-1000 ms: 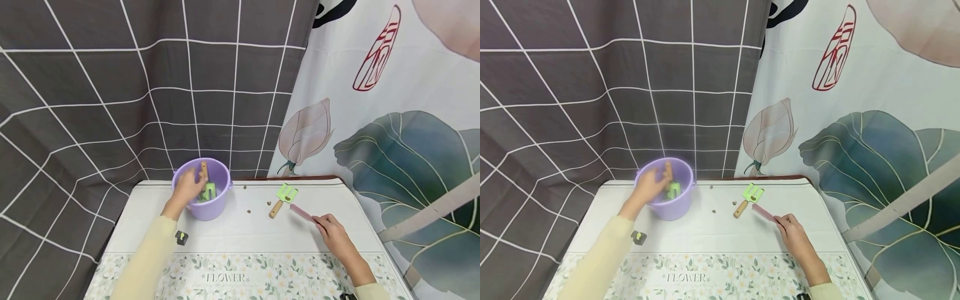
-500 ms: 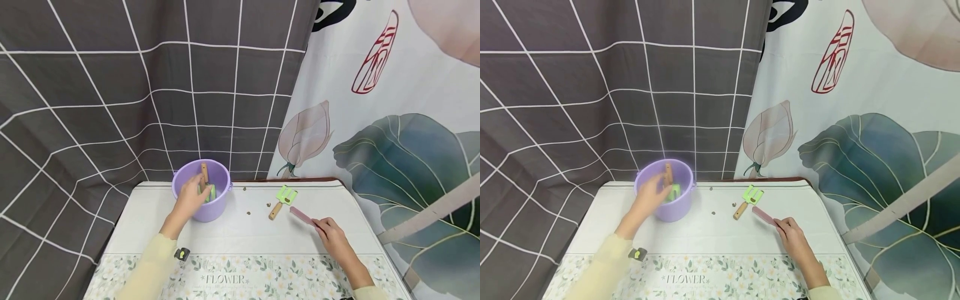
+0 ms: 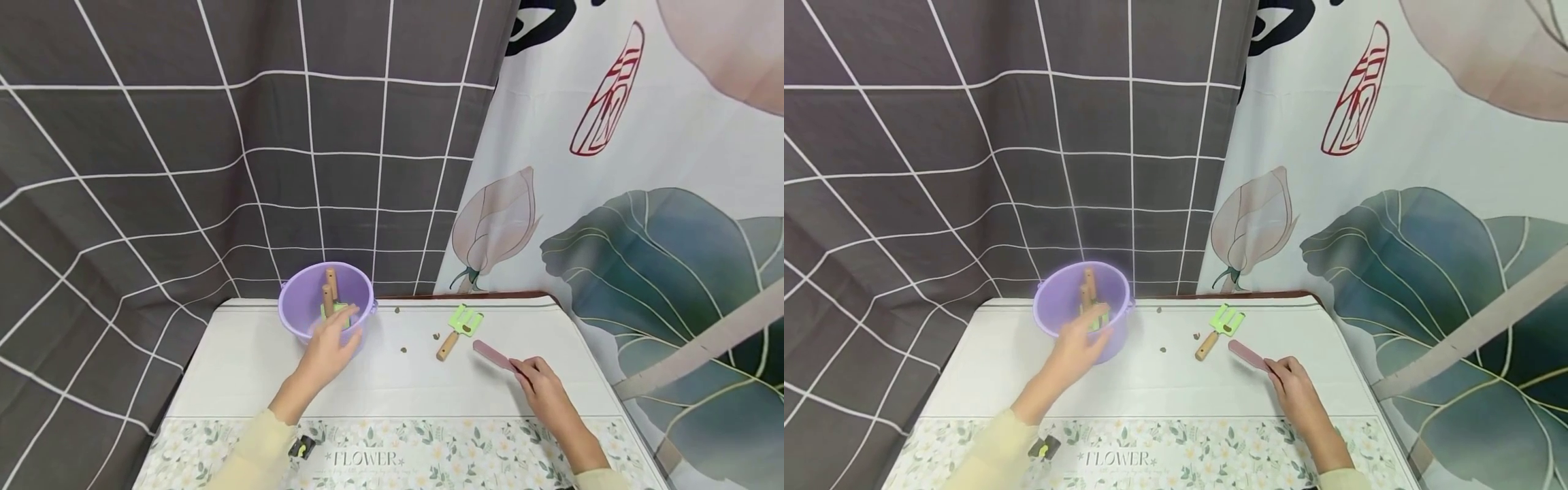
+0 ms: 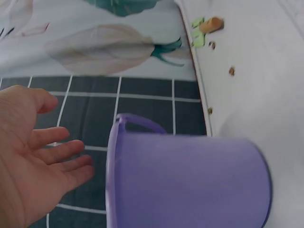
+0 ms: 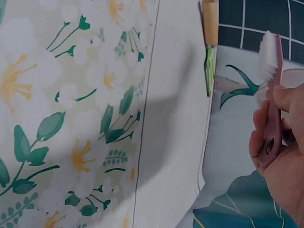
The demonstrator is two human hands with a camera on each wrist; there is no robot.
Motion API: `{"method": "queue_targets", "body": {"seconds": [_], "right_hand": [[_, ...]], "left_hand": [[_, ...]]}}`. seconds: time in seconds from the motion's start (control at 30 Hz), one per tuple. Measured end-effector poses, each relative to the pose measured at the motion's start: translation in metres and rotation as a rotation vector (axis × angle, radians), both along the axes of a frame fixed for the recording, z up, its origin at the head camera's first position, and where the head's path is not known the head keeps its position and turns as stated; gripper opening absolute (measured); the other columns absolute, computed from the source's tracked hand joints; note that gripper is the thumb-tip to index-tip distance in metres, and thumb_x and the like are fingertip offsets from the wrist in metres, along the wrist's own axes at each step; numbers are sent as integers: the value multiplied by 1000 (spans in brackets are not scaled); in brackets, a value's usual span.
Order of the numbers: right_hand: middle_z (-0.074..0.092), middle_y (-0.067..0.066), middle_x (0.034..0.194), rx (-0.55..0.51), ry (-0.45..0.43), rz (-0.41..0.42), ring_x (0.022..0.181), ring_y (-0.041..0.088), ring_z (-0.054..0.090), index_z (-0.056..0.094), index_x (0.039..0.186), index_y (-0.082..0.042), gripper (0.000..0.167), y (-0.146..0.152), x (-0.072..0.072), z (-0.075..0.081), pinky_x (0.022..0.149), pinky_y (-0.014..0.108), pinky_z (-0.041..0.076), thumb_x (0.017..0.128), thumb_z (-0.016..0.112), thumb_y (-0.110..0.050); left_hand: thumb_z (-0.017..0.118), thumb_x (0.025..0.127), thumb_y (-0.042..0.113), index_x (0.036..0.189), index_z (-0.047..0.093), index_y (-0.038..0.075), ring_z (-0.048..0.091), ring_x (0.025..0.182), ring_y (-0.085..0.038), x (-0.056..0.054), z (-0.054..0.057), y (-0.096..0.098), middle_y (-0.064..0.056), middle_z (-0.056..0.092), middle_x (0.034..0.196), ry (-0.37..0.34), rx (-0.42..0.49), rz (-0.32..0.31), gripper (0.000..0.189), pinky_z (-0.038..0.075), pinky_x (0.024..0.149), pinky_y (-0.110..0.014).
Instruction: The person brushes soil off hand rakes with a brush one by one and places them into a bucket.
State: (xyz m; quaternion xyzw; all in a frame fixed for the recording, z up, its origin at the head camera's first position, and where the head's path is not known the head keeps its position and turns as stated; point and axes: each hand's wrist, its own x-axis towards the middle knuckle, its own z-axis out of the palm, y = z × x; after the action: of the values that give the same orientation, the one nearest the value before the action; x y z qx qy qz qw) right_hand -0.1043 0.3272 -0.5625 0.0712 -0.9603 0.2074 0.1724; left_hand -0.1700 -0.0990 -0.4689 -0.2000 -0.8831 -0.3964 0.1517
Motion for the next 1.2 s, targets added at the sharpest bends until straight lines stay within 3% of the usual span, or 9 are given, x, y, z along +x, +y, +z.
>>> {"method": "queue_targets", "body": {"seconds": [0.3, 0.53, 0.63, 0.77, 0.9, 1.03, 1.2], "right_hand": [[62, 7, 102, -4, -14, -14, 84, 15, 56, 73, 124, -2, 32, -3, 1, 4, 63, 29, 52, 92, 73, 1], [62, 7, 100, -5, 52, 7, 81, 13, 54, 74, 122, -1, 31, -2, 1, 3, 61, 28, 50, 90, 74, 3], [62, 7, 99, -1, 73, 16, 80, 13, 54, 74, 121, 0, 31, -1, 1, 2, 60, 27, 50, 90, 74, 4], [61, 7, 100, -10, 36, 4, 81, 13, 54, 73, 123, 0, 32, -3, 1, 3, 61, 27, 50, 91, 73, 3], [62, 6, 102, -15, 7, -17, 83, 14, 55, 73, 124, -2, 32, -6, 3, 4, 63, 29, 53, 92, 73, 0], [62, 6, 102, -12, 8, -22, 83, 13, 55, 73, 124, -3, 32, -8, 3, 4, 63, 29, 54, 92, 74, 0], [62, 6, 102, -16, 8, -28, 83, 14, 55, 73, 125, -2, 32, -8, 4, 5, 63, 28, 53, 93, 73, 0]], "left_hand": [[75, 92, 13, 135, 62, -3, 60, 131, -38, 21, -18, 17, -23, 63, 139, 50, -54, -105, 47, 49, 112, -48], [74, 94, 15, 136, 62, -1, 61, 130, -34, 27, -27, 30, -17, 64, 138, -27, -111, -158, 46, 50, 112, -46], [74, 94, 16, 134, 62, 0, 62, 127, -33, 27, -33, 37, -15, 66, 134, -49, -124, -177, 44, 51, 111, -46], [73, 95, 19, 134, 62, 2, 62, 125, -31, 24, -41, 47, -12, 67, 130, -84, -156, -198, 43, 52, 109, -45], [70, 98, 24, 136, 61, 5, 61, 127, -28, 19, -48, 56, -11, 65, 132, -161, -185, -217, 43, 52, 110, -43], [68, 99, 27, 139, 59, 5, 60, 130, -28, 13, -55, 66, -11, 64, 135, -236, -200, -222, 46, 50, 112, -44], [69, 99, 26, 140, 58, 2, 60, 129, -30, 6, -65, 78, -14, 64, 136, -266, -216, -214, 49, 50, 112, -45]]}}
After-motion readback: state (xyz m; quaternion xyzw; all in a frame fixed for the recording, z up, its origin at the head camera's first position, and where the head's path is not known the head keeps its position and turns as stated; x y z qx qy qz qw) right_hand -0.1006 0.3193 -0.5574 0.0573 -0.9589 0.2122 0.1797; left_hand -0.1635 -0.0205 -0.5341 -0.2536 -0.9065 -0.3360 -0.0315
